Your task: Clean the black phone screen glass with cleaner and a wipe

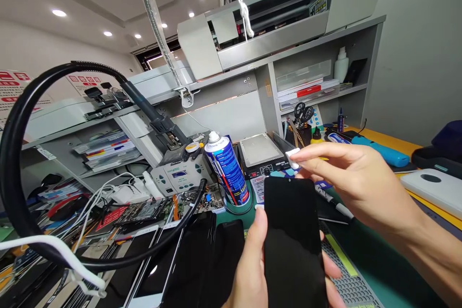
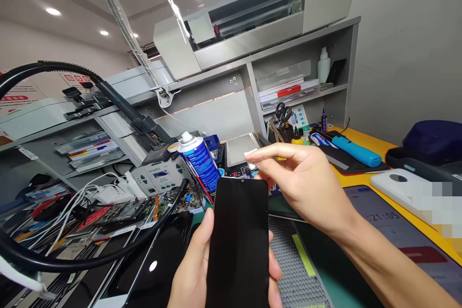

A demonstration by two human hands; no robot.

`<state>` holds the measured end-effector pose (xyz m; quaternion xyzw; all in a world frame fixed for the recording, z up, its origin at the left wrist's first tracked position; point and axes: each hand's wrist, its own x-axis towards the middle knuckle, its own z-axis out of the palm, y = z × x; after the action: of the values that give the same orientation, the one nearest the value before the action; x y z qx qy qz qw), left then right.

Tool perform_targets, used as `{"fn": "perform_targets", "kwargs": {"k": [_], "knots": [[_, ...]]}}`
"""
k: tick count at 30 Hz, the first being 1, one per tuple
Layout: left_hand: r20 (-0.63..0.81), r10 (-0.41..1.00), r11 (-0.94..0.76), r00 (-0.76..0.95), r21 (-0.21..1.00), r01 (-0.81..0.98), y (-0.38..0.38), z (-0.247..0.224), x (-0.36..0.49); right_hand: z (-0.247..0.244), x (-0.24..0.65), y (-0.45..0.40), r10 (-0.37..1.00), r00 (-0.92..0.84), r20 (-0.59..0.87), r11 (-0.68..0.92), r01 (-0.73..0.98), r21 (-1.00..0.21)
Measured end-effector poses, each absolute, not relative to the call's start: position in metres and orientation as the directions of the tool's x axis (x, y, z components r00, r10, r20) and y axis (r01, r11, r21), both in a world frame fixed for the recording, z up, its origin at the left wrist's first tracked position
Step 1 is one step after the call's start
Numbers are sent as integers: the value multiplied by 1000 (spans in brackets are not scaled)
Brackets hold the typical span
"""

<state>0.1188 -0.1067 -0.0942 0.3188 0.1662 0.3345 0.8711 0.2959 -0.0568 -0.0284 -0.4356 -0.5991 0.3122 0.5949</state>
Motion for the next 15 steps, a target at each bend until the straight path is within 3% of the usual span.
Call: {"fn": "perform_targets", "kwargs": {"k": [4, 8, 15], "knots": [[-123, 664, 609, 738, 662, -437, -105, -97, 121, -28, 292, -61, 903, 44, 427, 408, 216, -887], [-200, 667, 636, 718, 654, -409, -106, -98, 123, -33, 292, -63, 915, -63, 399, 404, 122, -907], [-409, 701, 677, 584, 638, -366, -109, -110, 133, -34, 284, -69, 941, -244, 235, 253, 48, -966]]}}
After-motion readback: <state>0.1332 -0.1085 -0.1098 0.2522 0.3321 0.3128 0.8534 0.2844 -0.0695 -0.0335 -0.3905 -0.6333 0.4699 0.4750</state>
